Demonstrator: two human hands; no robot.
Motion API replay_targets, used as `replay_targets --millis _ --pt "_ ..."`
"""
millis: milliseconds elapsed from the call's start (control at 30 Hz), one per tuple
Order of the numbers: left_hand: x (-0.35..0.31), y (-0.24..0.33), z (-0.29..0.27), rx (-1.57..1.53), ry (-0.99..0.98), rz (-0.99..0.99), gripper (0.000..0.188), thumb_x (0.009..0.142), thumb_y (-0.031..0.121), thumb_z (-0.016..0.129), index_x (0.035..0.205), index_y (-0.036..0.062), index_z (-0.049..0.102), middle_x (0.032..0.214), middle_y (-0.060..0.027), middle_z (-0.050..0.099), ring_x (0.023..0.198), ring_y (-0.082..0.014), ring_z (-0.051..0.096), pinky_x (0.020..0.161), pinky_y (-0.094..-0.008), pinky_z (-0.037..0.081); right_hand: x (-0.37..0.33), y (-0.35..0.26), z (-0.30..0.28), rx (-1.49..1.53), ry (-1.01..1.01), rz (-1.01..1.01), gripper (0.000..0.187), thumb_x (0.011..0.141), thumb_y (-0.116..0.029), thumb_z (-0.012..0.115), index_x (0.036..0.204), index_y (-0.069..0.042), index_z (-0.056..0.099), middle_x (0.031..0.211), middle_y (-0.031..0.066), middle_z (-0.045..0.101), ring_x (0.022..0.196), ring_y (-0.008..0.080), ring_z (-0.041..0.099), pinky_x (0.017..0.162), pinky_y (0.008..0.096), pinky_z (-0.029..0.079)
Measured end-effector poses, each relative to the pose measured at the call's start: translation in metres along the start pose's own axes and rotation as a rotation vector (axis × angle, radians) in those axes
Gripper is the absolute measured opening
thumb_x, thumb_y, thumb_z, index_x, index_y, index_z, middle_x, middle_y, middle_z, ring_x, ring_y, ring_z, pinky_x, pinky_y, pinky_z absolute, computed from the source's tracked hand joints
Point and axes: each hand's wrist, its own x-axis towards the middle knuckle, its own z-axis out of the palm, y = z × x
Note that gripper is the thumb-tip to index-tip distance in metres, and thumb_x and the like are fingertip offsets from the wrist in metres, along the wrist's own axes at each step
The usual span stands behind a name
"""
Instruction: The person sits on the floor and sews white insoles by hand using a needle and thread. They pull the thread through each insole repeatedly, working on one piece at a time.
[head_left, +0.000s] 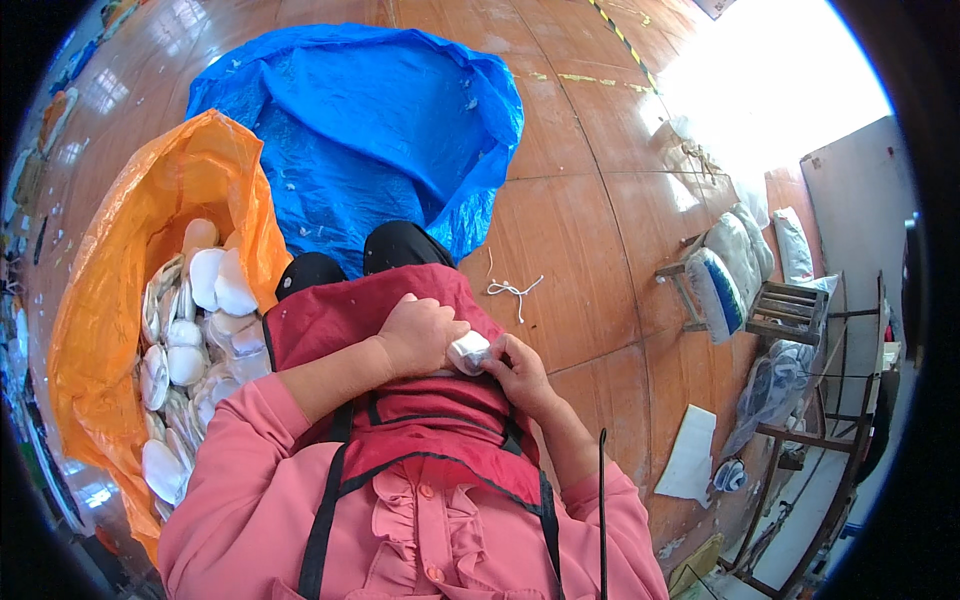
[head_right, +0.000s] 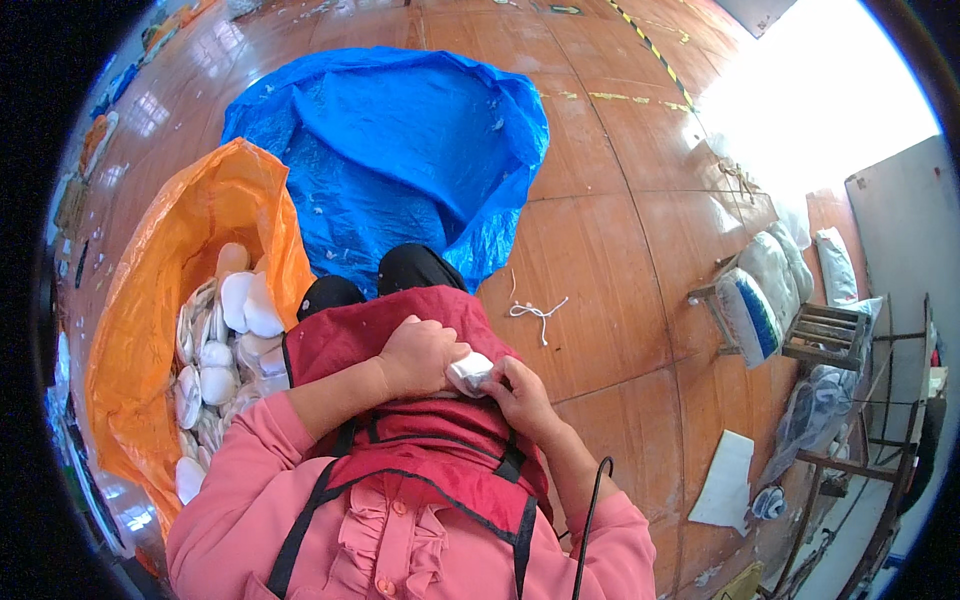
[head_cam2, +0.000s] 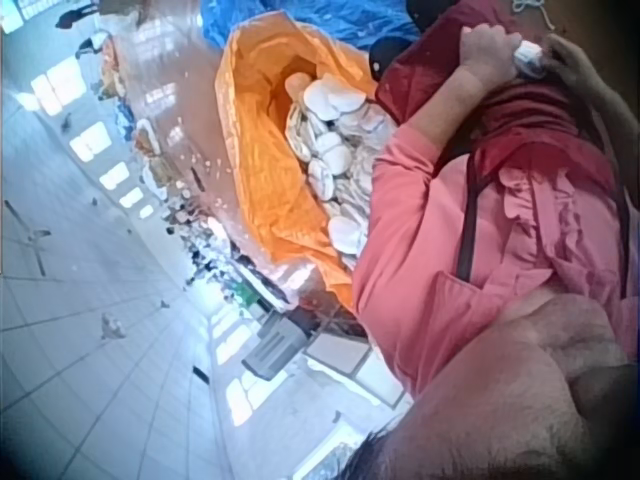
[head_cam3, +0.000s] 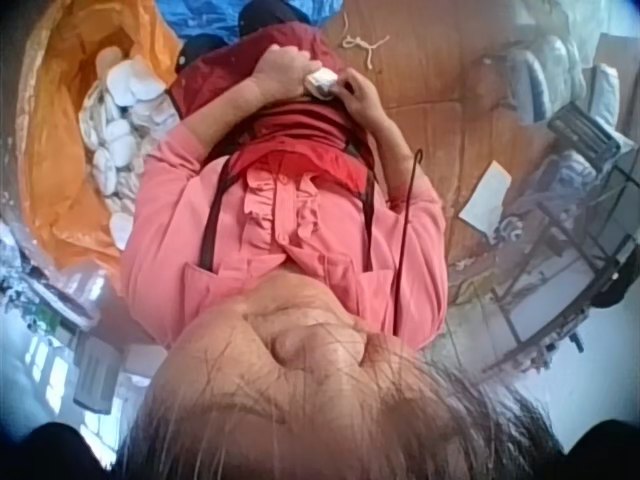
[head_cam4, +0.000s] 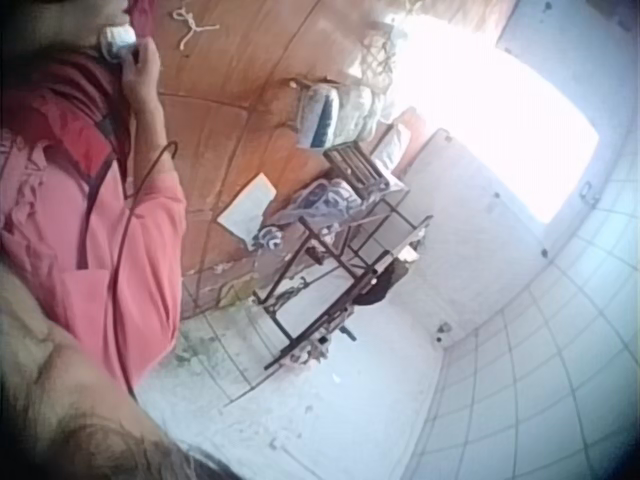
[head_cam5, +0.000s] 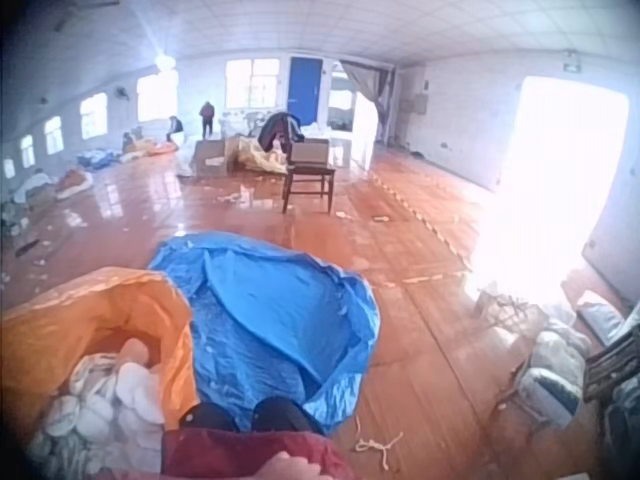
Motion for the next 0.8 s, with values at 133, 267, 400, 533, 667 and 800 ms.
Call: replay_targets --millis 133,267,400,533,667,800 --pt "0.007 -0.014 0.012 -0.091 -0.049 -0.018 0.029 0.076 0.042 0.070 0.086 0.0153 0.066 0.082 -0.0086 0.067 0.082 -0.0292 0.067 0.073 -0.0473 0.049 0.002 0.015 0.004 0.116 0.052 0.014 0.018 0.088 -0.006 0.070 0.085 -0.006 0.052 0.080 -0.0006 0.050 0.072 0.0094 0.046 0.066 0.0256 0.043" --pt "0.009 -0.015 0.013 -0.101 -0.060 -0.004 0.029 0.076 0.042 0.070 0.084 0.0143 0.065 0.080 -0.0088 0.067 0.081 -0.0301 0.067 0.073 -0.0461 0.050 0.001 0.010 0.005 0.128 0.127 0.158 0.026 0.086 -0.015 0.076 0.083 -0.005 0.052 0.076 0.0008 0.050 0.070 0.0106 0.046 0.063 0.0288 0.044" --pt "0.009 -0.017 0.011 -0.110 -0.041 0.019 0.029 0.076 0.041 0.071 0.083 0.0133 0.065 0.081 -0.0092 0.068 0.081 -0.0305 0.067 0.073 -0.0461 0.050 0.006 -0.009 -0.002 -0.249 -0.017 0.119 0.035 0.085 -0.029 0.077 0.084 -0.003 0.053 0.071 0.0095 0.052 0.065 0.0185 0.050 0.062 0.0352 0.045" --pt "0.014 -0.020 0.012 -0.077 -0.084 0.084 0.031 0.075 0.043 0.071 0.083 0.0133 0.065 0.081 -0.0097 0.068 0.082 -0.0308 0.067 0.074 -0.0457 0.051 0.014 -0.027 -0.009 -0.434 -0.122 0.134 0.039 0.089 -0.037 0.070 0.088 -0.001 0.057 0.072 0.0177 0.056 0.065 0.0286 0.055 0.063 0.0400 0.046" --pt "0.018 -0.020 0.008 -0.085 -0.141 0.080 0.032 0.075 0.042 0.072 0.083 0.0131 0.063 0.081 -0.0095 0.068 0.081 -0.0311 0.067 0.073 -0.0458 0.051 0.019 -0.024 -0.012 -0.432 -0.223 0.065 0.035 0.094 -0.036 0.064 0.091 -0.001 0.062 0.075 0.0178 0.060 0.068 0.0272 0.061 0.064 0.0400 0.047" --pt "0.022 -0.023 -0.001 -0.126 -0.177 0.089 0.055 0.069 0.045 0.077 0.111 0.0123 0.063 0.109 -0.0126 0.065 0.107 -0.0311 0.061 0.090 -0.0482 0.046 0.019 -0.021 -0.009 -0.010 -0.176 0.175 0.035 0.099 -0.033 0.059 0.089 0.000 0.065 0.075 0.0072 0.063 0.068 0.0173 0.059 0.062 0.0332 0.046"
